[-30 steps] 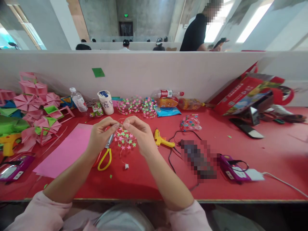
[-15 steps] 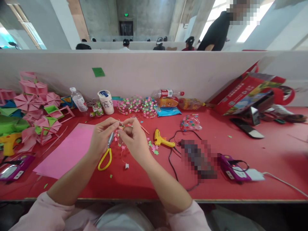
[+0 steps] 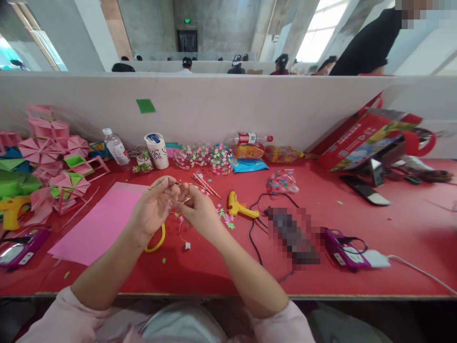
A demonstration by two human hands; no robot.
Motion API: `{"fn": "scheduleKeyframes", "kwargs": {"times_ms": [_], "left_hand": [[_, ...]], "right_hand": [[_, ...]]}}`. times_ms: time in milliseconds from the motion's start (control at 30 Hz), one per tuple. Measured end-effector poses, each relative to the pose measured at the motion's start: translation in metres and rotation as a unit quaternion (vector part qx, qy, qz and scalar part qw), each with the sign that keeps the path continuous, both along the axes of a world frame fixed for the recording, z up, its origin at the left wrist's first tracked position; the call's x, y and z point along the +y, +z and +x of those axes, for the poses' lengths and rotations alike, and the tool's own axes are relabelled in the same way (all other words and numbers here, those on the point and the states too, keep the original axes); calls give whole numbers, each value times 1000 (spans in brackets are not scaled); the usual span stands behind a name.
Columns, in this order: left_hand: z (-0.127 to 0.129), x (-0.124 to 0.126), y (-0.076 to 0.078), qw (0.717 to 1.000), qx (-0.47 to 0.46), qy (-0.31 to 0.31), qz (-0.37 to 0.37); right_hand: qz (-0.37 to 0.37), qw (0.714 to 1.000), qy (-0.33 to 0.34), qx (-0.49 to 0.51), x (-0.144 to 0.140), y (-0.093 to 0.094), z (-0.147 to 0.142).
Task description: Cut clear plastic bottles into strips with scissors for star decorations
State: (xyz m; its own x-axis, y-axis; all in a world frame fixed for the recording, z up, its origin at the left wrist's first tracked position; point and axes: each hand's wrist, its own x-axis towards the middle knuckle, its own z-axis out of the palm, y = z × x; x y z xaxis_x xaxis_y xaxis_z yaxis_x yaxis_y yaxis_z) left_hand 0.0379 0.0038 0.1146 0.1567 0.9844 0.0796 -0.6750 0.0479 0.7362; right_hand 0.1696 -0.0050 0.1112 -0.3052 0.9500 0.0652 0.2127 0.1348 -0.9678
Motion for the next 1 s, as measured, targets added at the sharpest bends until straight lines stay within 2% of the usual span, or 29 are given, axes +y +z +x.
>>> {"fn": "scheduleKeyframes", "kwargs": {"times_ms": [100, 267, 367, 533, 700, 833, 1000], "left_hand": [[-1, 0, -1, 999, 37, 5, 21], [4, -2, -5, 994, 105, 32, 23], [7, -4, -4, 990, 139, 28, 21], [7, -2, -8, 983, 181, 22, 35], [8, 2, -13, 973, 217, 58, 60], [9, 3, -12, 976, 200, 62, 56], [7, 4, -10, 988, 152, 18, 24]], "right_hand": [[65, 996, -5, -56, -1, 7, 9], [203, 969, -100, -95, 0, 24, 16], [238, 955, -115, -134, 0, 29, 13], [223, 958, -110, -147, -2, 32, 11], [233, 948, -148, -157, -1, 33, 10], [217, 951, -125, -183, 3, 33, 8], [191, 967, -114, -126, 9, 38, 9]]}}
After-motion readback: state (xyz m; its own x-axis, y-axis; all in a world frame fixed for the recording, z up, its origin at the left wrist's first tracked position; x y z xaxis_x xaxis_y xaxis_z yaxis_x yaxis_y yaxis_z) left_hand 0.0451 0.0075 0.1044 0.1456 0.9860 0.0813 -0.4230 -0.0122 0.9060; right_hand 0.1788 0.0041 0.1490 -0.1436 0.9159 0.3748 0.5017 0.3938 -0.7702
